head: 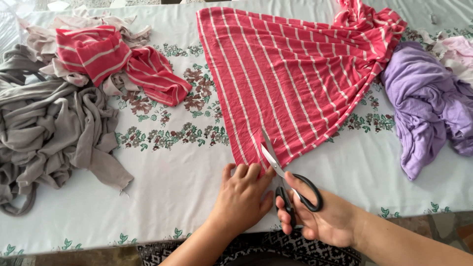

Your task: Cutting a piece of red and white striped fabric into long thin strips using a pair of scissors.

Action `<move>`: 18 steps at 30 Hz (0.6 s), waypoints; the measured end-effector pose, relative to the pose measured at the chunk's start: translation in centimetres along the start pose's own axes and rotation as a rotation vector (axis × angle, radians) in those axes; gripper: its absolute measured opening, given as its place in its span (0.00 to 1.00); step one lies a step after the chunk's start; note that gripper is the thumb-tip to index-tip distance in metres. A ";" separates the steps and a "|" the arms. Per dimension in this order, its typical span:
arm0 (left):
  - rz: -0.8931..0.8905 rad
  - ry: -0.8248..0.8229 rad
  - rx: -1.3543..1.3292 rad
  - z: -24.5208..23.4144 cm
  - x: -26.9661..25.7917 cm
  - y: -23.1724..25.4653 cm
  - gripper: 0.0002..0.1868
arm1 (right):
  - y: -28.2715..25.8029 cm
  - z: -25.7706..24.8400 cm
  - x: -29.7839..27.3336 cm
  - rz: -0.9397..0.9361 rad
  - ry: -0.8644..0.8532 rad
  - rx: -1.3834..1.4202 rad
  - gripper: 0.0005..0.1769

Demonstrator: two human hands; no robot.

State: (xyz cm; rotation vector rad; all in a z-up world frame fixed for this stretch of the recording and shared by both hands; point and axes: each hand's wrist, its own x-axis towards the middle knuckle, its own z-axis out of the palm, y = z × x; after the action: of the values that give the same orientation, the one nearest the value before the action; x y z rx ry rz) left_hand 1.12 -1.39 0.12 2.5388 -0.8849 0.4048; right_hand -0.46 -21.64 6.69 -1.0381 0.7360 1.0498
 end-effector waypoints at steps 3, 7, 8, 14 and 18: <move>-0.006 -0.025 -0.044 -0.1 -0.4 0.1 0.27 | -0.5 0.6 1.0 -0.064 -0.015 -0.006 0.38; -0.005 0.022 -0.035 0.1 -0.9 0.2 0.17 | -0.8 0.8 2.3 -0.124 0.026 -0.008 0.36; -0.022 0.007 -0.045 0.3 -1.0 0.3 0.15 | -0.6 0.6 2.5 -0.150 0.036 0.005 0.35; -0.009 -0.028 -0.039 0.5 -1.4 0.1 0.12 | -0.6 0.6 3.3 -0.204 0.093 -0.007 0.32; 0.020 -0.007 -0.055 0.1 -1.2 0.0 0.12 | -2.4 0.6 3.6 -0.158 0.014 0.018 0.38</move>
State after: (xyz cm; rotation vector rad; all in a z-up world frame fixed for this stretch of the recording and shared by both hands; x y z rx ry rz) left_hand 0.23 -0.81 -0.41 2.4844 -0.9117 0.3733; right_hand 3.07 -20.18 4.51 -1.0710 0.6626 0.8987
